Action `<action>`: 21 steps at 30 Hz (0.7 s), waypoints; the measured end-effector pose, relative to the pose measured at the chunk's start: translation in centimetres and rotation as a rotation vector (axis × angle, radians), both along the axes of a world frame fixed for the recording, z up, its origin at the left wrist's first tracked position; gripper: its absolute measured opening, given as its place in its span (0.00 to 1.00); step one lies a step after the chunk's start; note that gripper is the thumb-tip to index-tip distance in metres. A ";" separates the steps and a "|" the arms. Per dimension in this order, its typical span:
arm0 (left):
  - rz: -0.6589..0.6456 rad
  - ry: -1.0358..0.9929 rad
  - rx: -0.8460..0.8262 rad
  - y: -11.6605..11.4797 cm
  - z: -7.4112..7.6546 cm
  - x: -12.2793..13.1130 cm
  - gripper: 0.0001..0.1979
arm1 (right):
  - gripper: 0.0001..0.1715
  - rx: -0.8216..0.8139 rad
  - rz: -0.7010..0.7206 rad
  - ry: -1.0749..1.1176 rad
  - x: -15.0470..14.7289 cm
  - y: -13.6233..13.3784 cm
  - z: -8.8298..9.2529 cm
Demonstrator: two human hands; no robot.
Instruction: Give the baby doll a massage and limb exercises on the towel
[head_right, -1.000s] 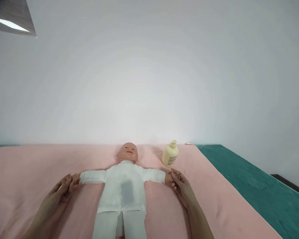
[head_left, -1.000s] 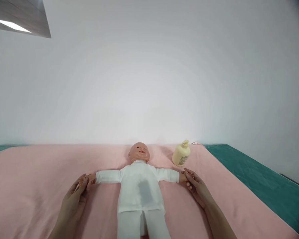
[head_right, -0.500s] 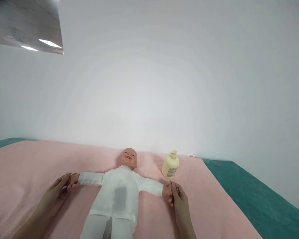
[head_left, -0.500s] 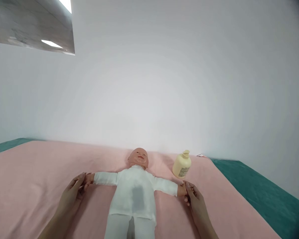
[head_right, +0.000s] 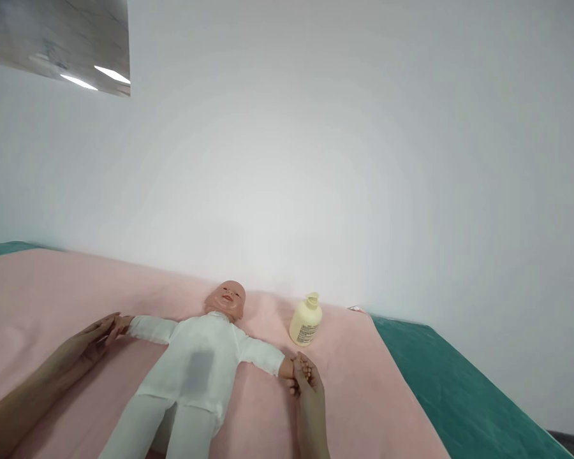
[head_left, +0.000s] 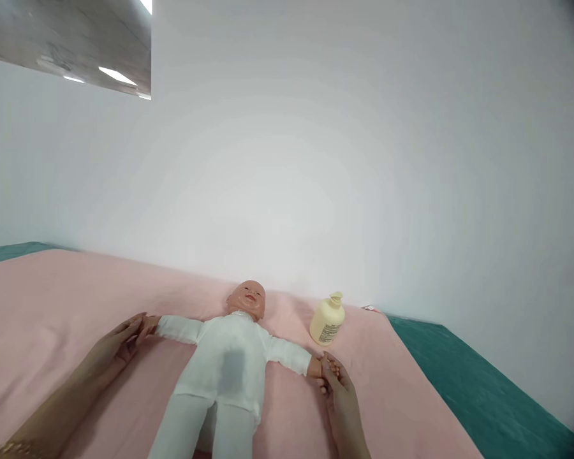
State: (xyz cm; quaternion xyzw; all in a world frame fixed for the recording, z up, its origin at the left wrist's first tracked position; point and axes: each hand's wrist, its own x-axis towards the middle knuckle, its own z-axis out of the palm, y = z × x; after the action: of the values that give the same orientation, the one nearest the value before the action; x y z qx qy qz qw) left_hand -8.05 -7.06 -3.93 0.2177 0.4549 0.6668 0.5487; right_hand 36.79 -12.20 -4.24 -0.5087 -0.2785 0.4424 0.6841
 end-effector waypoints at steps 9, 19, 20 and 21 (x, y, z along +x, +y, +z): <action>0.020 0.024 0.054 -0.7 -0.9 0.3 0.09 | 0.39 -0.061 -0.078 -0.210 -1.0 -0.6 0.9; 0.071 0.023 0.026 -0.2 0.1 0.3 0.15 | 0.31 -0.011 -0.110 -0.263 -0.1 0.6 -0.4; 0.070 0.010 0.032 -0.1 0.2 0.4 0.13 | 0.30 -0.003 -0.111 -0.261 0.0 0.7 -0.6; 0.091 -0.014 0.030 -0.1 0.3 0.5 0.10 | 0.29 0.001 -0.110 -0.254 0.2 0.8 -0.7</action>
State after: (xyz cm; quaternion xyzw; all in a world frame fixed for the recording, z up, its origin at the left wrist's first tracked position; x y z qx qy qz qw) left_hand -7.59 -7.17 -3.63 0.2004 0.4503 0.6993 0.5178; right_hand 36.98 -11.38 -4.94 -0.5748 -0.3348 0.3360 0.6668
